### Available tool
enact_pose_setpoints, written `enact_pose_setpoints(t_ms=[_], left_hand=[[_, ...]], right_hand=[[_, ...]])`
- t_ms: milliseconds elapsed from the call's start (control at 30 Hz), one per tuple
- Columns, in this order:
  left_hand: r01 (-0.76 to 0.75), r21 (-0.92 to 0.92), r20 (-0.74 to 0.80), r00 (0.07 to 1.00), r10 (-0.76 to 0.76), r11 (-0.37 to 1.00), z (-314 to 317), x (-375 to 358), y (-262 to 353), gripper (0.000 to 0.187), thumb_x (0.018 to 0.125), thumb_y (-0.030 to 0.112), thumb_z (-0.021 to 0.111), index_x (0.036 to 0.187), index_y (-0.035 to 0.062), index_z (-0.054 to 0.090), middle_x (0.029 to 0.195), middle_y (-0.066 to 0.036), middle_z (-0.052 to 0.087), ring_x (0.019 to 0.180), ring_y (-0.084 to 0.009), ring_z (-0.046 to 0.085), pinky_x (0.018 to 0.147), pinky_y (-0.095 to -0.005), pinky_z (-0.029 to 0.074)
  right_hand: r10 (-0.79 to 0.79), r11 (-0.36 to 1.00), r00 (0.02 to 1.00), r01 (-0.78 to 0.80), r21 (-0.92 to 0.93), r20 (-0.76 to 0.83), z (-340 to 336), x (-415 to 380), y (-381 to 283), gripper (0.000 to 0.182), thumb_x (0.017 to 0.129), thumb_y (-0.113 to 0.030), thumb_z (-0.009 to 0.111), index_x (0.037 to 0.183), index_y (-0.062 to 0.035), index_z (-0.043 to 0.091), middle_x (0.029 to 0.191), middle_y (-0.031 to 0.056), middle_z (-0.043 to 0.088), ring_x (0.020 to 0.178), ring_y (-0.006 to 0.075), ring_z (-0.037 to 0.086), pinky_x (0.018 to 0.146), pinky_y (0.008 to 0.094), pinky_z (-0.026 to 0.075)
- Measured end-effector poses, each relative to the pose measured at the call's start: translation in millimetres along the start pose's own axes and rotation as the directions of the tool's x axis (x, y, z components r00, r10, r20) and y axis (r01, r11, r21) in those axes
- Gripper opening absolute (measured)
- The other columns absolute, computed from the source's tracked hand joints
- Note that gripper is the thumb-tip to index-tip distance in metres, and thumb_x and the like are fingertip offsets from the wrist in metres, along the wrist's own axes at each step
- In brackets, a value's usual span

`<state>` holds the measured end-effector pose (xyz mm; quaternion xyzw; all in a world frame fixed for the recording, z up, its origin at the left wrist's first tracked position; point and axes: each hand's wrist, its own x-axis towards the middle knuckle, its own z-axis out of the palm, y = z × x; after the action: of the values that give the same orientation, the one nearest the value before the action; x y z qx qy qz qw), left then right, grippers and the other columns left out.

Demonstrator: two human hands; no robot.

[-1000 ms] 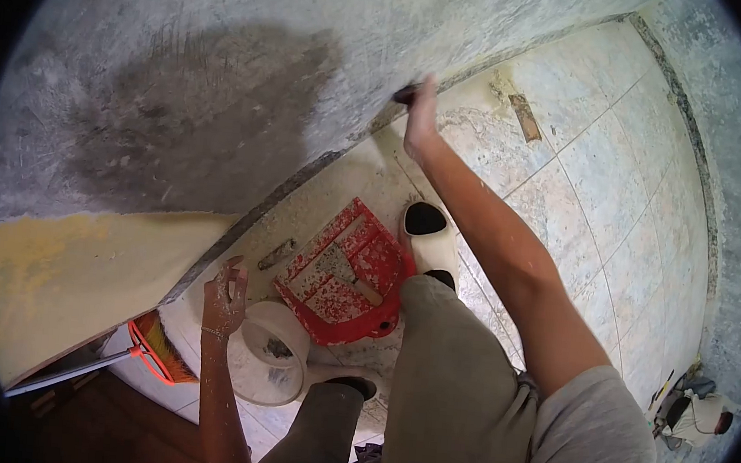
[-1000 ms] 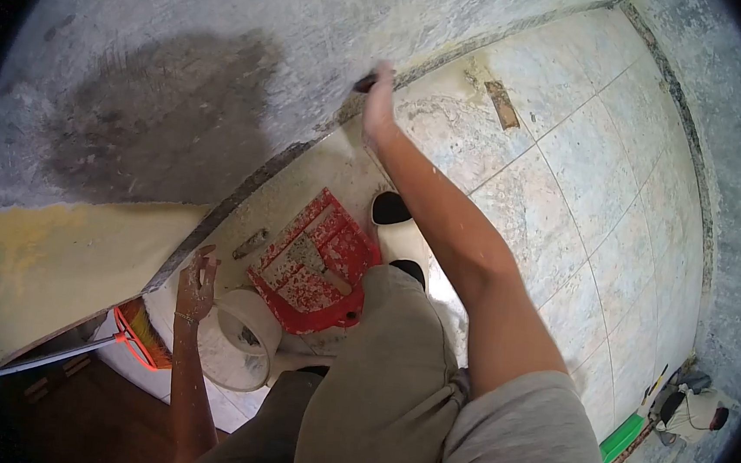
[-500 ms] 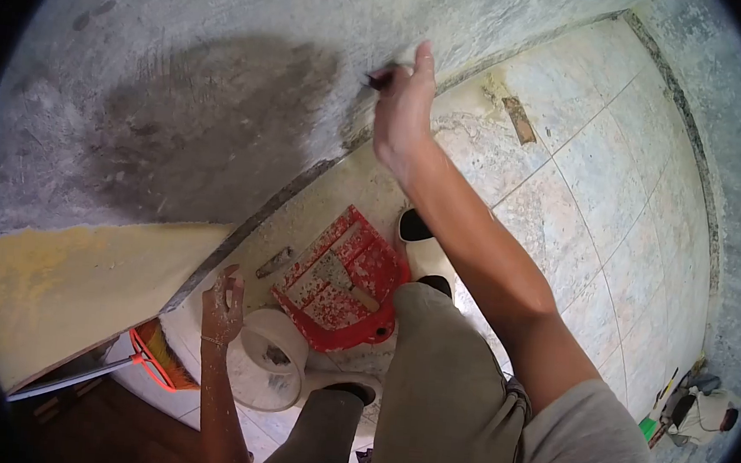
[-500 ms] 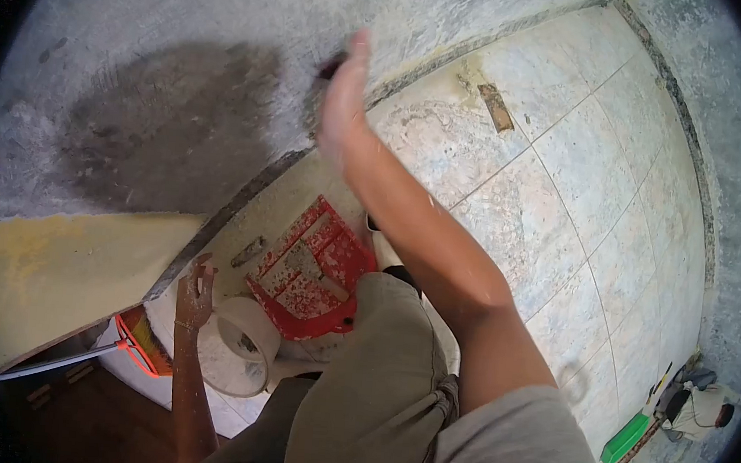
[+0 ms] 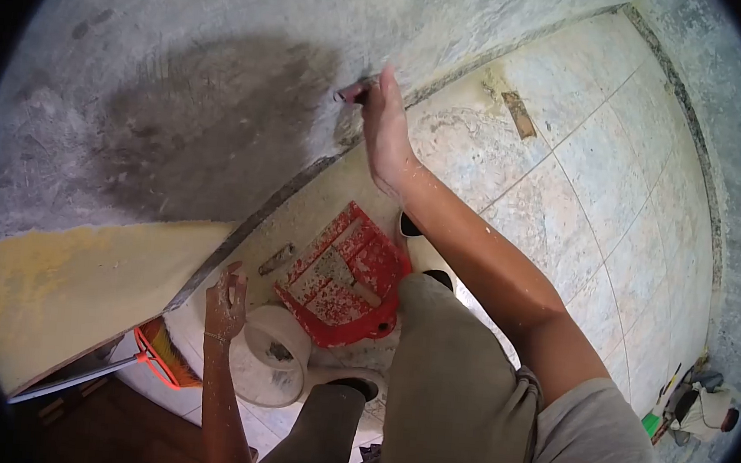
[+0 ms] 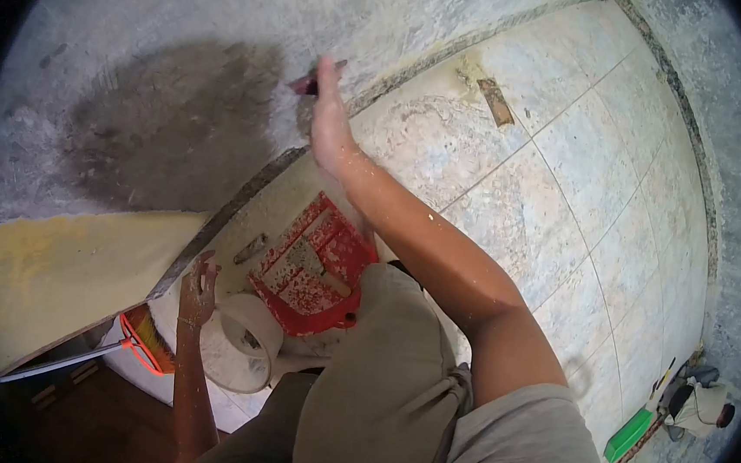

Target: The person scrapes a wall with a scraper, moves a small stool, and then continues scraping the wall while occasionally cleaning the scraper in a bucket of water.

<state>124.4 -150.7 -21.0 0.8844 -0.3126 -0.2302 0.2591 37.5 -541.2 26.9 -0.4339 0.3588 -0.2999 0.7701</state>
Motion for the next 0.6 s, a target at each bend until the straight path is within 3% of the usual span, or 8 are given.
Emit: enact_pose_setpoints(t_ms=[33, 67, 167, 267, 300, 400, 433, 600], left_hand=[[-0.002, 0.001, -0.013, 1.0, 0.002, 1.0, -0.9, 2.2, -2.4, 0.038, 0.103, 0.031, 0.054, 0.131, 0.0058, 0.06, 0.09, -0.019, 0.071, 0.083, -0.0311, 0.07, 0.078, -0.0433, 0.052], [-0.013, 0.022, -0.014, 1.0, 0.014, 1.0, -0.7, 3.9, -6.0, 0.038, 0.104, 0.032, 0.053, 0.131, 0.0059, 0.06, 0.09, -0.019, 0.071, 0.083, -0.0311, 0.07, 0.078, -0.0436, 0.052], [0.02, 0.008, 0.009, 1.0, -0.02, 1.0, 3.2, 1.0, -0.6, 0.038, 0.104, 0.032, 0.052, 0.131, 0.0063, 0.06, 0.091, -0.018, 0.071, 0.084, -0.0313, 0.069, 0.08, -0.0439, 0.052], [0.028, 0.031, 0.015, 0.999, -0.028, 0.999, -0.8, 0.9, -8.8, 0.039, 0.104, 0.034, 0.052, 0.131, 0.0072, 0.06, 0.091, -0.018, 0.071, 0.087, -0.0313, 0.069, 0.084, -0.0432, 0.05], [-0.004, 0.069, 0.015, 1.0, 0.003, 0.998, 1.8, 1.5, -11.4, 0.039, 0.104, 0.034, 0.052, 0.131, 0.0077, 0.059, 0.091, -0.017, 0.071, 0.088, -0.0312, 0.068, 0.086, -0.0427, 0.049], [0.058, 0.034, 0.038, 0.998, -0.06, 0.998, -1.7, 1.0, 0.3, 0.038, 0.104, 0.034, 0.052, 0.131, 0.0083, 0.06, 0.093, -0.016, 0.072, 0.091, -0.0317, 0.067, 0.09, -0.0428, 0.047], [0.061, 0.034, 0.035, 0.997, -0.062, 0.998, -1.1, 1.5, -1.8, 0.038, 0.104, 0.034, 0.052, 0.131, 0.0083, 0.06, 0.093, -0.016, 0.072, 0.091, -0.0317, 0.067, 0.09, -0.0428, 0.047], [0.045, 0.019, 0.014, 0.999, -0.046, 0.999, 2.3, 0.9, -8.2, 0.039, 0.104, 0.036, 0.05, 0.13, 0.0081, 0.06, 0.093, -0.017, 0.072, 0.091, -0.0333, 0.067, 0.091, -0.0438, 0.045]], right_hand=[[-0.113, 0.986, 0.991, 0.12, -0.113, 0.07, -4.1, 6.4, 14.6, 0.072, 0.106, -0.062, 0.024, 0.125, 0.0001, 0.056, 0.122, 0.0151, 0.059, 0.115, 0.0246, 0.053, 0.113, 0.0386, 0.03], [-0.12, 0.986, 0.989, 0.129, -0.11, 0.081, -11.7, 20.5, 26.5, 0.072, 0.106, -0.062, 0.024, 0.125, 0.0001, 0.056, 0.122, 0.0151, 0.059, 0.115, 0.0246, 0.053, 0.113, 0.0386, 0.03], [-0.076, 0.981, 0.997, 0.071, 0.18, 0.022, -45.5, 49.1, 52.5, 0.053, 0.104, -0.06, 0.036, 0.106, -0.0109, 0.054, 0.104, 0.0041, 0.053, 0.101, 0.0175, 0.047, 0.101, 0.0324, 0.032], [-0.066, 0.987, 0.995, 0.075, 0.144, -0.07, -51.8, 35.4, 67.0, 0.05, 0.104, -0.059, 0.036, 0.101, -0.0125, 0.054, 0.103, 0.0037, 0.053, 0.1, 0.0178, 0.047, 0.099, 0.0316, 0.033], [0.044, 0.984, 0.991, -0.022, 0.175, -0.126, -53.6, 31.2, 68.9, 0.047, 0.105, -0.056, 0.037, 0.101, -0.0127, 0.053, 0.105, 0.0034, 0.053, 0.102, 0.0178, 0.047, 0.102, 0.0305, 0.032], [0.126, 0.956, 0.987, -0.095, 0.278, -0.097, -76.7, 34.8, 92.4, 0.046, 0.106, -0.054, 0.036, 0.107, -0.0109, 0.052, 0.105, 0.0037, 0.051, 0.107, 0.0188, 0.046, 0.108, 0.0312, 0.03], [0.023, 0.97, 0.998, -0.006, 0.244, -0.066, -76.6, 30.8, 95.3, 0.046, 0.106, -0.052, 0.036, 0.106, -0.0096, 0.052, 0.104, 0.0037, 0.051, 0.107, 0.0191, 0.046, 0.11, 0.0319, 0.029], [0.019, 0.974, 0.999, -0.028, 0.224, 0.04, -72.1, 23.4, 104.6, 0.045, 0.107, -0.051, 0.035, 0.104, -0.0085, 0.052, 0.104, 0.0036, 0.051, 0.107, 0.0193, 0.046, 0.111, 0.0322, 0.028]])
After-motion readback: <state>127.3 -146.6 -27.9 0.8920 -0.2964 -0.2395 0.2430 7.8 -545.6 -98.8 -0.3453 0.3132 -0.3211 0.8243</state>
